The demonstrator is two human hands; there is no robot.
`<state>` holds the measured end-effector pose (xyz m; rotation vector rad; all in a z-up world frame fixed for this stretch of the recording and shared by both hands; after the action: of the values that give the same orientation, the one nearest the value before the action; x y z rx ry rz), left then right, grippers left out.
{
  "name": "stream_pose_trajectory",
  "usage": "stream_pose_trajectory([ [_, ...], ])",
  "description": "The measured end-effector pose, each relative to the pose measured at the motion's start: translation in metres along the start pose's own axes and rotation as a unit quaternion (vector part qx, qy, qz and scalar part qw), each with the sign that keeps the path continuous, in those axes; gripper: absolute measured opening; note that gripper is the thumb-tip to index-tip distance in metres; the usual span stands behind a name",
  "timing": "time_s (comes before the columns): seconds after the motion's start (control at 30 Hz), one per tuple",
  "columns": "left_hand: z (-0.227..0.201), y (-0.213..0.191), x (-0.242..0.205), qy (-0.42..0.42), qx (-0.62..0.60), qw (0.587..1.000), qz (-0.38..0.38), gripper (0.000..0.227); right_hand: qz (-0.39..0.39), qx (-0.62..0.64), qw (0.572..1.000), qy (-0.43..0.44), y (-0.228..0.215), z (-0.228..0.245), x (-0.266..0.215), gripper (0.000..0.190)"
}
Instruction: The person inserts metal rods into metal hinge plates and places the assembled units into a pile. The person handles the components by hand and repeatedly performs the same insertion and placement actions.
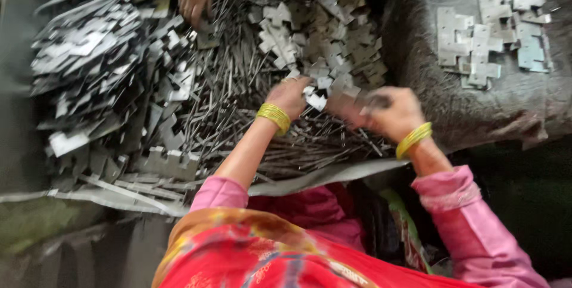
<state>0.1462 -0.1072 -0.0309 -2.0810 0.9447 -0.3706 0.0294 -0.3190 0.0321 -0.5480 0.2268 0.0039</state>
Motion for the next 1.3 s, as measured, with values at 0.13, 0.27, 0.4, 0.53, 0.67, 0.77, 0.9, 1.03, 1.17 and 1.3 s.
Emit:
stream_pose_trajectory([
  [0.13,0.03,0.02,0.033,-0.021,0.297,0.954,0.028,0.062,-0.297,0.042,0.95,0.08,-0.127,-0.062,0.067,0.042],
  [0.27,0.034,0.022,0.036,-0.005,0.355,0.934,0.05,0.035,-0.527,-0.151,0.836,0.005,-0.215,-0.083,0.126,0.059],
  [0.4,0.029,0.013,0.0,-0.02,0.332,0.937,0.109,0.038,-0.509,-0.074,0.828,0.221,-0.261,-0.141,0.162,0.056],
  [0.53,0.014,-0.008,-0.05,-0.012,0.25,0.967,0.055,0.014,-0.476,-0.267,0.777,0.314,-0.264,-0.106,0.153,0.055],
  [0.67,-0.013,-0.051,-0.089,0.017,0.238,0.961,-0.141,0.012,-0.423,-0.146,0.893,0.039,-0.185,-0.012,0.105,0.04],
  [0.77,-0.034,-0.081,-0.119,-0.004,0.177,0.959,-0.22,0.015,-0.101,-0.143,0.982,-0.073,-0.045,0.054,0.048,0.024],
  [0.9,-0.074,-0.084,-0.153,-0.036,0.247,0.96,-0.13,0.027,-0.233,-0.369,0.845,-0.308,0.075,0.134,-0.052,0.066],
  [1.03,-0.129,-0.09,-0.19,0.166,0.256,0.94,-0.153,0.01,0.015,-0.292,0.887,-0.357,0.14,0.12,-0.057,0.058],
  [1.17,-0.109,-0.093,-0.201,0.05,0.192,0.969,-0.15,0.031,0.317,0.114,0.929,-0.155,0.187,0.064,-0.02,0.032],
  [1.3,-0.077,-0.111,-0.225,-0.04,0.079,0.964,-0.252,0.035,0.036,0.095,0.989,0.105,0.152,0.006,0.077,0.019],
])
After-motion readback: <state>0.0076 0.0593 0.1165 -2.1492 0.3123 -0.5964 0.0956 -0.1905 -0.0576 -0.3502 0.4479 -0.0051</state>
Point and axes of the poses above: each hand's wrist, its own x-axis towards the middle knuckle, its own y-axis out of the palm, z = x × y, the point moved 8 cm from there along x, towards the middle knuckle, and after that the axes turned 9 degrees about z, right-handed, at the moved point
